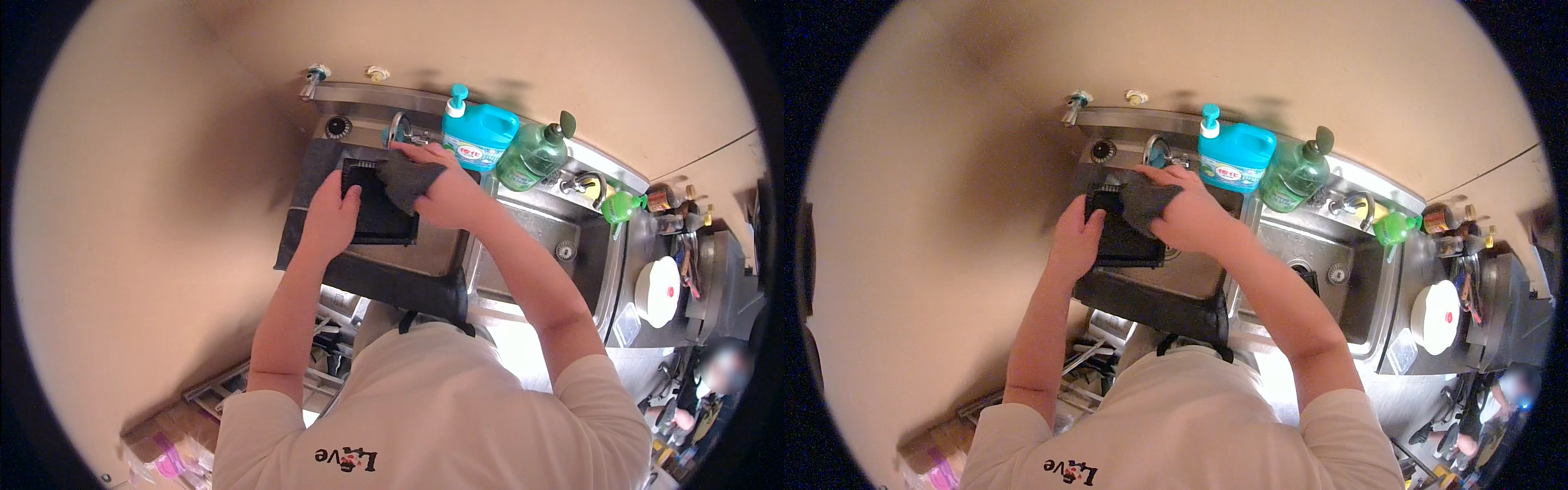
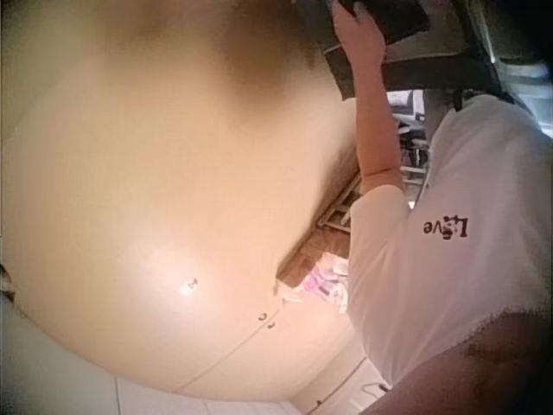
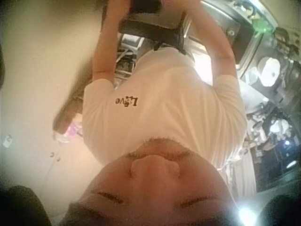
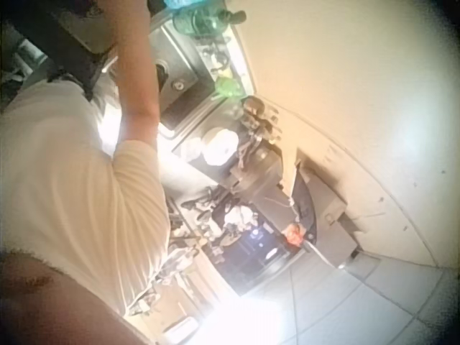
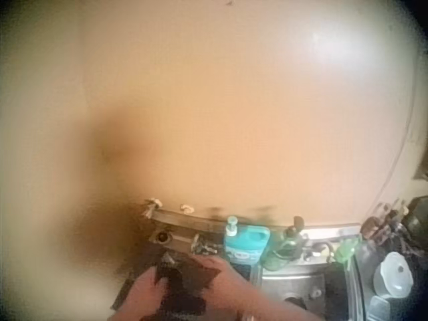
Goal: The person washes a black textured tray at a double-basin stainless steel sink. They rinse the tray under running water, apply liquid soap, scrub with a cloth, and rinse again. The person repeats this process for a second similar tray, then inspects both trays before placing them back in the sink.
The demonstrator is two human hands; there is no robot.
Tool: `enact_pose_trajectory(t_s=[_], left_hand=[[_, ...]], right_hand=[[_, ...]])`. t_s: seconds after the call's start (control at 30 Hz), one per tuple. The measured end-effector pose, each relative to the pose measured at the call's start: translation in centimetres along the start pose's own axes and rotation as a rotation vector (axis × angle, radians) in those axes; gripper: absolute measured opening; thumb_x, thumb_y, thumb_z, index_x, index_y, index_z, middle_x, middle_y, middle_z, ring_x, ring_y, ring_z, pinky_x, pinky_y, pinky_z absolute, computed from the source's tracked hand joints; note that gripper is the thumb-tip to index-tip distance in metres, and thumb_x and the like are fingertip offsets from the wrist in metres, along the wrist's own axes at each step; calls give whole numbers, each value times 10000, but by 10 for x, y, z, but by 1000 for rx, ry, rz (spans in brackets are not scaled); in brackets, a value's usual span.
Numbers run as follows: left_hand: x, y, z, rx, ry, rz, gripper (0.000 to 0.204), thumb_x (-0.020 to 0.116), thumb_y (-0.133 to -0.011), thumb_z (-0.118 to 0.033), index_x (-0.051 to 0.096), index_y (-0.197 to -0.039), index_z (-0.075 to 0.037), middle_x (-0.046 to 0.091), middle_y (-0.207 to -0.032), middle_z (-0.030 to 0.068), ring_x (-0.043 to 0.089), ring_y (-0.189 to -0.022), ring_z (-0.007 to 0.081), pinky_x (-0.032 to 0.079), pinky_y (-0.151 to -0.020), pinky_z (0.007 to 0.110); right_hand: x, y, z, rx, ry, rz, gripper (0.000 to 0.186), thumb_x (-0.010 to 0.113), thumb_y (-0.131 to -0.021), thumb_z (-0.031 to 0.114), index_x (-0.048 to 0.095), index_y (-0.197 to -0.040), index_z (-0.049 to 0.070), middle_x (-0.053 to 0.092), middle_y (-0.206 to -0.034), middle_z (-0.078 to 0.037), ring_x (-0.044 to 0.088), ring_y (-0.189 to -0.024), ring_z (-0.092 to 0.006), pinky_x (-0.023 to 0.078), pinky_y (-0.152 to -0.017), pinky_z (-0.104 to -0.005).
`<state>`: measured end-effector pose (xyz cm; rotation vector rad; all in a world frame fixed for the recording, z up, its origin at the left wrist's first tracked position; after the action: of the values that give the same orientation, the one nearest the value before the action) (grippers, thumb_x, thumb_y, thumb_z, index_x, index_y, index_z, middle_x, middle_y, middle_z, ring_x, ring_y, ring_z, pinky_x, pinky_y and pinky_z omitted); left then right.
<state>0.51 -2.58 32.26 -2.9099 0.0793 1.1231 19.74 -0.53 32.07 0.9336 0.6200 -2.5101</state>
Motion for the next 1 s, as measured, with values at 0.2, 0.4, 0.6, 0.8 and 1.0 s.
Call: enact_pose_trajectory(t_s=[0.2,0.4,0.6,0.8,1.0], left_hand=[[-1,3,2,5,-20,4,240,507,-911,-140,508,-1088,22,595,-984,259,557,-974,440,442,-823,442],[21,6,0,125,118,19,228,516,-903,-109,512,-1092,18,611,-969,234,588,-945,400,452,-810,423],[0,3,-4,-18,123,8,190,523,-900,-123,526,-1018,26,610,-845,184,594,-793,327,457,-738,395],[-1,3,16,-15,170,16,199,513,-905,-140,517,-1005,32,606,-867,211,589,-832,363,452,-759,408],[17,6,-4,56,108,124,223,521,-901,-129,512,-1059,28,596,-973,233,575,-949,403,443,-825,409]], right_hand=[[7,12,-14,64,17,43,554,601,-720,114,521,-1268,91,490,-1320,-108,449,-1176,-322,334,-1042,-409],[7,-7,18,-99,-48,11,583,575,-713,60,505,-1291,89,497,-1328,-106,457,-1164,-319,320,-1050,-407],[-2,11,-6,-57,156,-41,569,634,-714,138,517,-1271,113,530,-1258,-116,457,-1168,-330,339,-1039,-423],[-6,26,-20,117,76,48,596,559,-741,90,460,-1328,129,519,-1270,-123,417,-1227,-347,277,-1092,-423],[-4,12,17,6,-25,-60,593,635,-708,136,497,-1283,91,532,-1236,-105,456,-1151,-305,345,-1010,-419]])
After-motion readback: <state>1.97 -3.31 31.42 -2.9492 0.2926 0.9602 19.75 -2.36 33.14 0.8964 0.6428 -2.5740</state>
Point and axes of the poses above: each hand's wrist, its own y-axis away from the middle knuckle, its own x-axis out of the palm, z = x × y, the point moved 4 cm from there along -y, towards the middle knuckle
